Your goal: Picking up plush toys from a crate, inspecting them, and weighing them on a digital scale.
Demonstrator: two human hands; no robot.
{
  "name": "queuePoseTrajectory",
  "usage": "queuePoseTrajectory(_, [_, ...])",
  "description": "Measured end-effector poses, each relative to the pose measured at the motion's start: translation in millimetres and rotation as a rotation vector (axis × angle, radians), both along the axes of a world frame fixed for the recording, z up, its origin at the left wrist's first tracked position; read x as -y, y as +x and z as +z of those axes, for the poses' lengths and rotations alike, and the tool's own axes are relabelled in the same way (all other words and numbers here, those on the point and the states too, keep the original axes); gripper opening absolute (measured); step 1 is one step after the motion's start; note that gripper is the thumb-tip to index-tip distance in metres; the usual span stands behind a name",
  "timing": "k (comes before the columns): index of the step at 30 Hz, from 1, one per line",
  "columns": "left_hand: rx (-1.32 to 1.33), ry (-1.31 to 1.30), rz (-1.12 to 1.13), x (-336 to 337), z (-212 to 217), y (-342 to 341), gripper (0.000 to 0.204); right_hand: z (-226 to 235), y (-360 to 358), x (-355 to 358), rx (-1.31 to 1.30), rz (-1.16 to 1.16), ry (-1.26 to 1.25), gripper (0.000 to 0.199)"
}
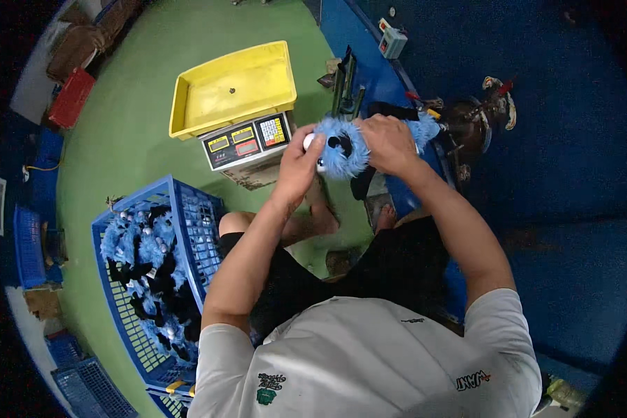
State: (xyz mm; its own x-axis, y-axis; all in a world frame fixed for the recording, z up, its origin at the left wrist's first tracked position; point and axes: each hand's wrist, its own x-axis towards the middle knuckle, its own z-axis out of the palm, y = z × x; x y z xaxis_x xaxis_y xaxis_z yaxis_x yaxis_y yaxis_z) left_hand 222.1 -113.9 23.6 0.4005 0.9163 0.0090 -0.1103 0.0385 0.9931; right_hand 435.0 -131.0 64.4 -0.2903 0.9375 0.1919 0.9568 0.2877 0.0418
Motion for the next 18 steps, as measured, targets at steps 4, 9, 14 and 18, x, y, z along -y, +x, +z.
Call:
queuePoseTrajectory(4, [0.131, -0.115, 0.076, 9, -15, 4, 0.039, 0, 3, -4, -0.004, 0.031, -0.018, 0.018])
queuePoseTrajectory(9, [0.317, -0.235, 0.166, 15, -22, 22, 0.035, -4, 11, -4, -0.025, 0.089, 0.017, 0.019])
queuePoseTrajectory(14, [0.208, -0.186, 0.213, 32, -19, 35, 0.033, -2, 23, 3, 0.001, 0.037, -0.028, 0.022])
queuePoseTrajectory(18, [-0.176, 0.063, 0.334, 52, -22, 36, 0.032, -18, 25, -3, -0.052, 0.132, 0.101, 0.023])
